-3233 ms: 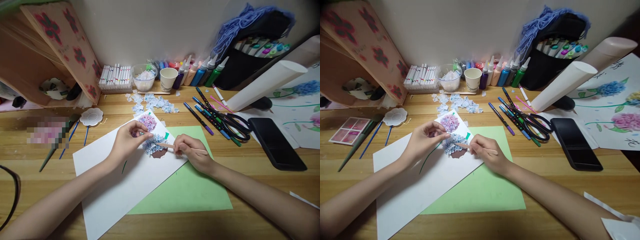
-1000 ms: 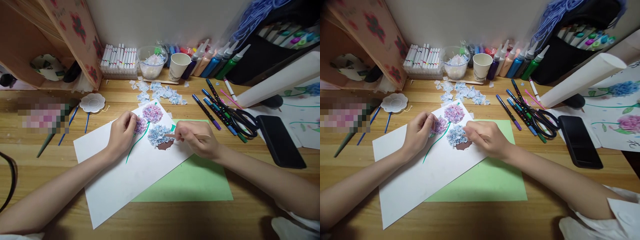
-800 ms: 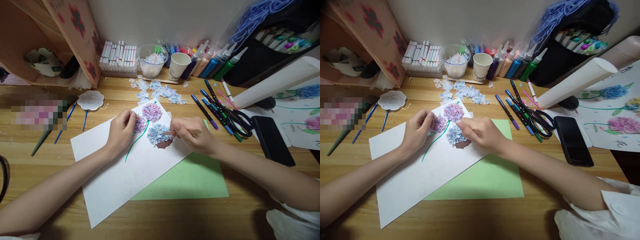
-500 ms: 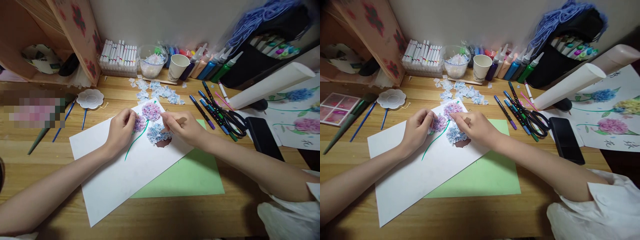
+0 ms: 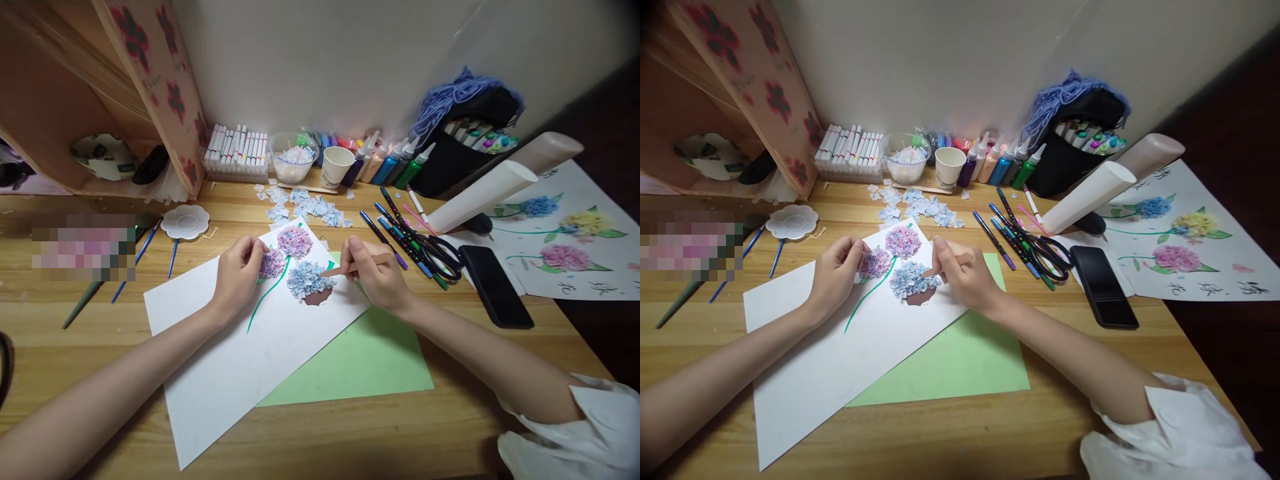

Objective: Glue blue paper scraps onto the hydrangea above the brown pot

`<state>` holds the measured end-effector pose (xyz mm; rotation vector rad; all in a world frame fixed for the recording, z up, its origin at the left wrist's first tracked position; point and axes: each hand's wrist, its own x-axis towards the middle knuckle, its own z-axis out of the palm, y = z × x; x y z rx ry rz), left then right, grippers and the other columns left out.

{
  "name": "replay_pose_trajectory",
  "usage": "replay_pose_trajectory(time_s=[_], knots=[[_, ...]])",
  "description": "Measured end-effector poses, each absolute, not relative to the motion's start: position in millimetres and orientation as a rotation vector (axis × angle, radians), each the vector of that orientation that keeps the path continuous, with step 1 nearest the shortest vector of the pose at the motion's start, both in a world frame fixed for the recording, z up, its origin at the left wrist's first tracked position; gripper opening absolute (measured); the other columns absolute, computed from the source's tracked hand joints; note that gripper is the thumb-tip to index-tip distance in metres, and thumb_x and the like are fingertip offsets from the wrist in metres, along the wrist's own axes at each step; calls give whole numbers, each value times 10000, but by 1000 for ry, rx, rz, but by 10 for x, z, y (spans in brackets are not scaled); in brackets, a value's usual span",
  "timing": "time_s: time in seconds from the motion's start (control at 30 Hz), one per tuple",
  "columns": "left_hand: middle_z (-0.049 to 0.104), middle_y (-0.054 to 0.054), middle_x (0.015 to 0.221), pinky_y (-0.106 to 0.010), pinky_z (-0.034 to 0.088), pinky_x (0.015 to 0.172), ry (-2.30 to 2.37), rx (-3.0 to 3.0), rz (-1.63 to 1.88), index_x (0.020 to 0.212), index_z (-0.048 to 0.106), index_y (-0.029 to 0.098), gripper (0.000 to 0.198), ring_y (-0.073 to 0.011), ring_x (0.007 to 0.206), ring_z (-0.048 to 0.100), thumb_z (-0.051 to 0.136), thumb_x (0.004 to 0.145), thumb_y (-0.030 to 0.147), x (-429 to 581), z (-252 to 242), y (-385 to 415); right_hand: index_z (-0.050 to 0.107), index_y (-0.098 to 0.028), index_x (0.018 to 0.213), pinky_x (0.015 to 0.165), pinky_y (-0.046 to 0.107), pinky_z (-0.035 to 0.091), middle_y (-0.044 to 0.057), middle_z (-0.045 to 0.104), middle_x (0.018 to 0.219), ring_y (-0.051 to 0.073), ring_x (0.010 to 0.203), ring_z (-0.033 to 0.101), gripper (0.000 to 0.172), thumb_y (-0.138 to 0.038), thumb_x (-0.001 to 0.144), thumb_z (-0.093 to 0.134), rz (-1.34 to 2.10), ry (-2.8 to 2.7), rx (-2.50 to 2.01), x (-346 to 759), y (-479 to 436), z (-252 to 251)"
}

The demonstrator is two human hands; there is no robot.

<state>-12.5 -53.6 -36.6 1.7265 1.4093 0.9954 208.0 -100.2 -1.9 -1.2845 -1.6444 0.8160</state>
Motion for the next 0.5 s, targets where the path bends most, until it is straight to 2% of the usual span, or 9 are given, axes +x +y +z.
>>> replay_pose_trajectory(time_s=[0.5], knots=[[529,21,641,-248,352,588,1431,1718,947,714,540,196,252,-136,612,488,427,893,332,-135,-351,-539,464,-192,570,541,251,371,-10,534,522,106,507,498,482,-422,964,308,752,-1962,-1277,1907,-859,-33]])
